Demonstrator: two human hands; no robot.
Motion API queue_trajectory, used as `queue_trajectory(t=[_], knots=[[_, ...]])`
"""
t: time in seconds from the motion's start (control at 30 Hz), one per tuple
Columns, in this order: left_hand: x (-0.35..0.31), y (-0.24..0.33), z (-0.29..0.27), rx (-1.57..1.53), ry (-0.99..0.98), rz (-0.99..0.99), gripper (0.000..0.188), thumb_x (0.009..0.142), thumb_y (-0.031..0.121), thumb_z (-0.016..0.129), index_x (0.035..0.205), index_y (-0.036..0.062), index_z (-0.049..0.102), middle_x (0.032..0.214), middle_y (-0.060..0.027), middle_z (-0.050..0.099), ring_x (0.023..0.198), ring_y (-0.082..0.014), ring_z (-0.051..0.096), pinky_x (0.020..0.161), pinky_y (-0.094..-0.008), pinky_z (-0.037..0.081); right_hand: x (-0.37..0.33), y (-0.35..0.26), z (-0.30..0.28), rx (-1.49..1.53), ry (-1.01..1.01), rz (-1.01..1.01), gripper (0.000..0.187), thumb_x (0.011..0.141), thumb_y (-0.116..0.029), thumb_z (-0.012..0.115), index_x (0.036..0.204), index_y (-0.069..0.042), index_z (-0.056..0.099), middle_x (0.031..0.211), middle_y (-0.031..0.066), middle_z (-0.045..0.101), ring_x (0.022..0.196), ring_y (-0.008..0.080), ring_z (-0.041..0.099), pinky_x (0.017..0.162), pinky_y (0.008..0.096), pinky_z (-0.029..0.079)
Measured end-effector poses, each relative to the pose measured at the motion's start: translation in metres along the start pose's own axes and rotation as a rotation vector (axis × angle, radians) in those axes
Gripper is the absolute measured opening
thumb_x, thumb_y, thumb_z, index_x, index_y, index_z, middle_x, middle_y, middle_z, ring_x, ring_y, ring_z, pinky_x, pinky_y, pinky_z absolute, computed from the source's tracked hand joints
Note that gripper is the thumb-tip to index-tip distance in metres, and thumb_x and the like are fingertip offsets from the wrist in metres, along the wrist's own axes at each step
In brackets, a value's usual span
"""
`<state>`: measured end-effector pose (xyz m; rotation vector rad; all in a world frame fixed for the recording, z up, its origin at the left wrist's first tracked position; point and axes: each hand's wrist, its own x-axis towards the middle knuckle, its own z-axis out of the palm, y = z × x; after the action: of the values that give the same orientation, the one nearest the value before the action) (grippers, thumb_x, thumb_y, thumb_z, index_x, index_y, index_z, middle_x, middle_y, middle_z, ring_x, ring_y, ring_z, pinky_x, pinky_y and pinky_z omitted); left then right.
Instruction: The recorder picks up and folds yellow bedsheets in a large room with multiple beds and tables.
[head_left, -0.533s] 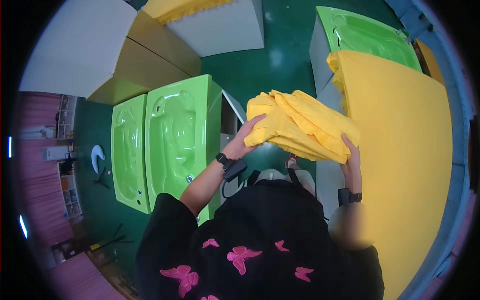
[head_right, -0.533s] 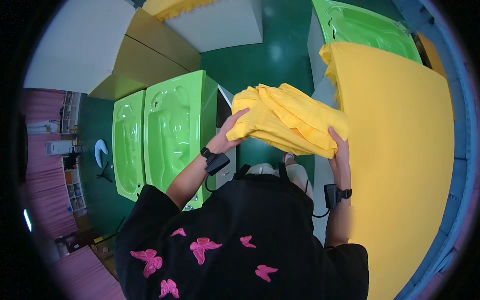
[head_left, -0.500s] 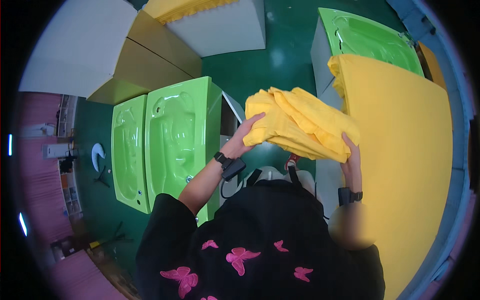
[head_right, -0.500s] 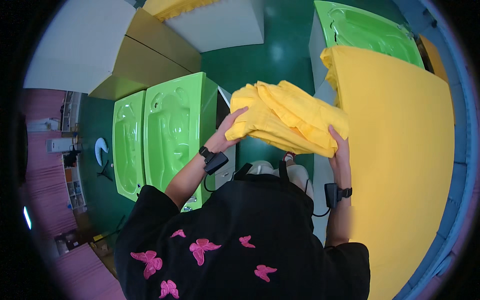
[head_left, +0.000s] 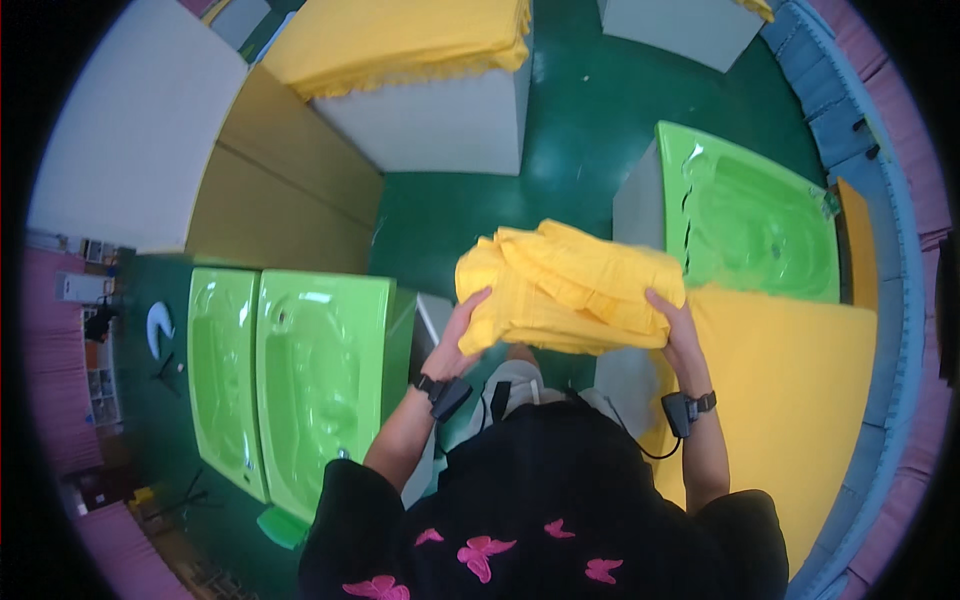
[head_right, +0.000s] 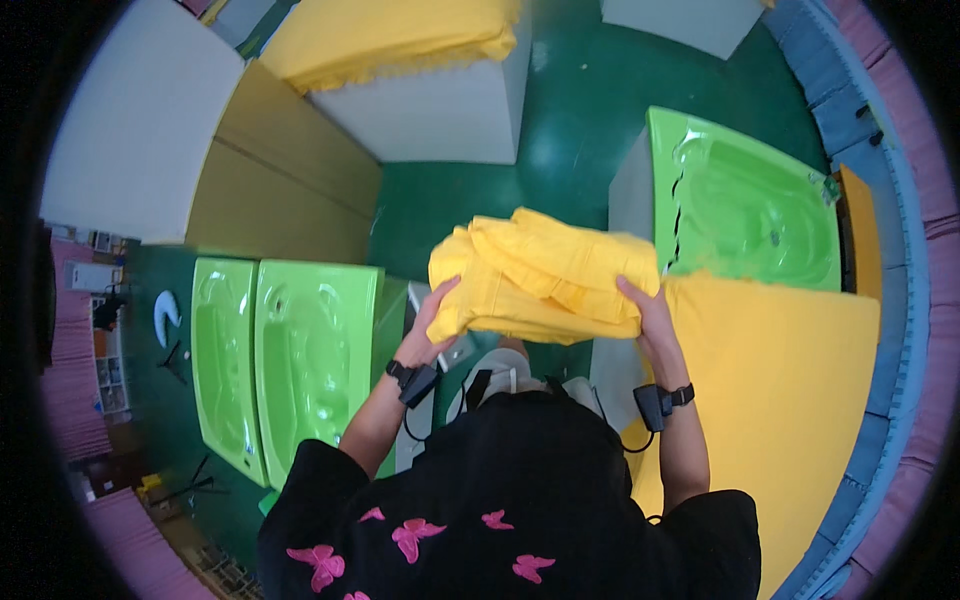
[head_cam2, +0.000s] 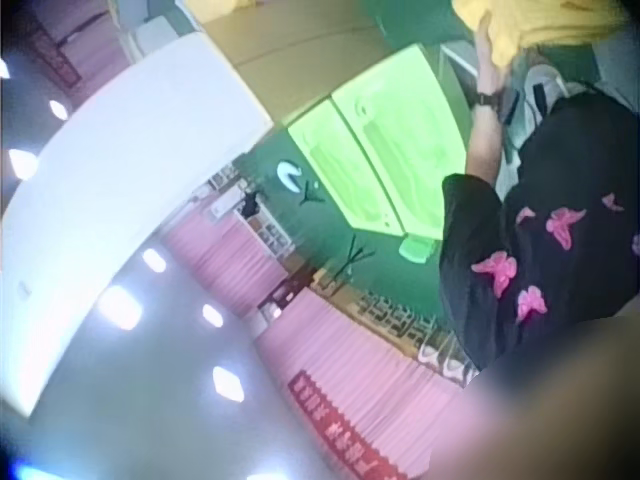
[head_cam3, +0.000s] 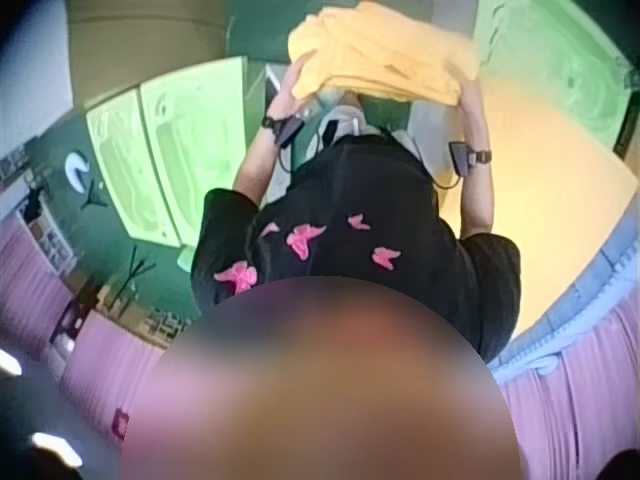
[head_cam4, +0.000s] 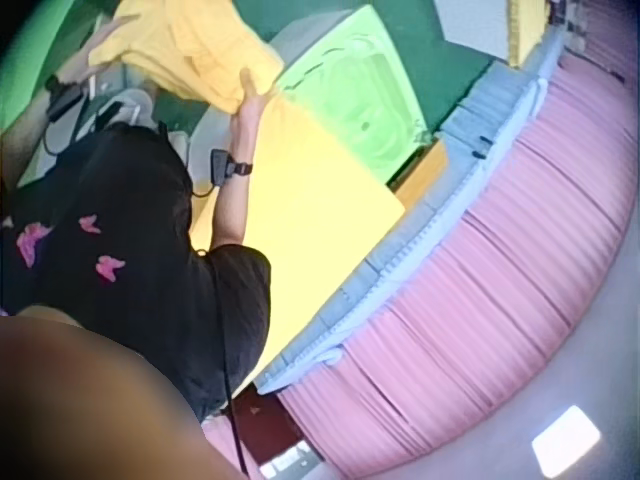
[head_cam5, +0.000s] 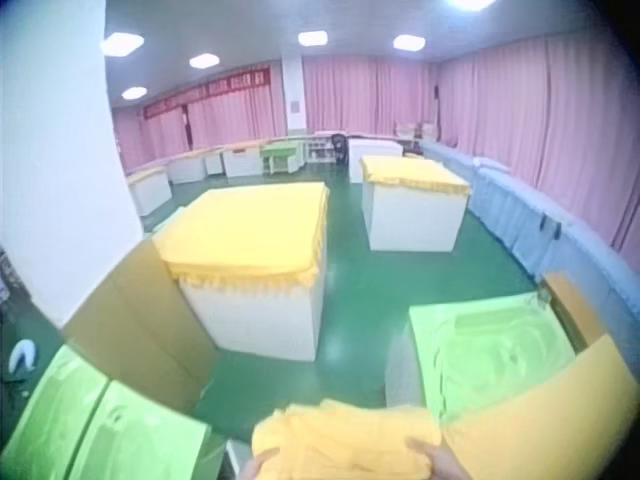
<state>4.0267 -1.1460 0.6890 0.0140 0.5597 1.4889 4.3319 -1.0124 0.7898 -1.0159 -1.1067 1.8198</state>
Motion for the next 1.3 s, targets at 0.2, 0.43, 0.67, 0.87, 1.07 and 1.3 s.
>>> queue_trajectory(t=[0.2,0.43,0.67,0.87,1.07,1.3], knots=[[0.112,0.097,0.040,-0.039,-0.018,-0.108,0.044,0.098,0.024,0.054,0.136,0.0027,0.046,0.130,-0.0136,0.059,0.114,-0.0278,0.062,0.097,-0.0413,0.052,0.144,-0.105,0.066,-0.109,-0.024,0.008,0.046,0.090,-0.009,0.067,0.132,0.000,0.050,0.125,0.0105,0.062,0.110,0.0211,0.062,0.094,0.0337,0.051],[0.240,0.171,0.090,-0.048,-0.232,-0.297,0.067,0.093,0.043,0.051,0.144,0.0031,0.036,0.142,-0.0153,0.049,0.132,-0.0340,0.046,0.110,-0.0531,0.034,0.243,-0.251,0.123,-0.805,-0.193,-0.196,0.028,0.089,-0.017,0.069,0.109,0.002,0.065,0.093,0.0084,0.071,0.090,0.0165,0.066,0.079,0.0326,0.051],[0.384,0.226,0.119,0.711,0.123,0.108,0.079,0.092,0.050,0.058,0.147,0.0005,0.031,0.149,-0.0198,0.039,0.141,-0.0323,0.032,0.114,-0.0461,0.027,0.331,-0.385,0.153,-1.528,-0.351,-0.346,0.030,0.086,-0.028,0.070,0.089,0.002,0.066,0.076,0.0231,0.064,0.075,0.0365,0.063,0.069,0.0404,0.048],[0.454,0.326,0.336,1.818,-0.255,1.206,0.102,0.068,0.031,0.086,0.148,0.0040,0.029,0.152,-0.0176,0.035,0.141,-0.0358,0.031,0.116,-0.0484,0.026,0.470,-0.443,0.112,-1.785,-0.626,-0.247,0.022,0.080,-0.025,0.070,0.093,-0.008,0.070,0.080,0.0185,0.066,0.078,0.0407,0.062,0.071,0.0467,0.048],[0.595,0.335,0.421,2.027,-0.631,0.931,0.106,0.065,0.033,0.086,0.148,0.0038,0.027,0.150,-0.0164,0.037,0.143,-0.0345,0.029,0.117,-0.0528,0.023,0.584,-0.477,0.098,-2.054,-0.666,-0.236,0.030,0.068,-0.007,0.065,0.097,-0.015,0.072,0.071,0.0165,0.064,0.073,0.0360,0.064,0.066,0.0433,0.051],[0.742,0.342,0.461,2.091,-0.737,0.369,0.056,0.072,0.024,0.077,0.120,0.0047,0.056,0.112,-0.0175,0.064,0.107,-0.0367,0.059,0.091,-0.0438,0.049,0.661,-0.514,0.026,-1.987,-0.466,-0.335,0.041,0.066,-0.001,0.063,0.103,-0.014,0.072,0.065,0.0134,0.063,0.068,0.0327,0.064,0.063,0.0420,0.051]])
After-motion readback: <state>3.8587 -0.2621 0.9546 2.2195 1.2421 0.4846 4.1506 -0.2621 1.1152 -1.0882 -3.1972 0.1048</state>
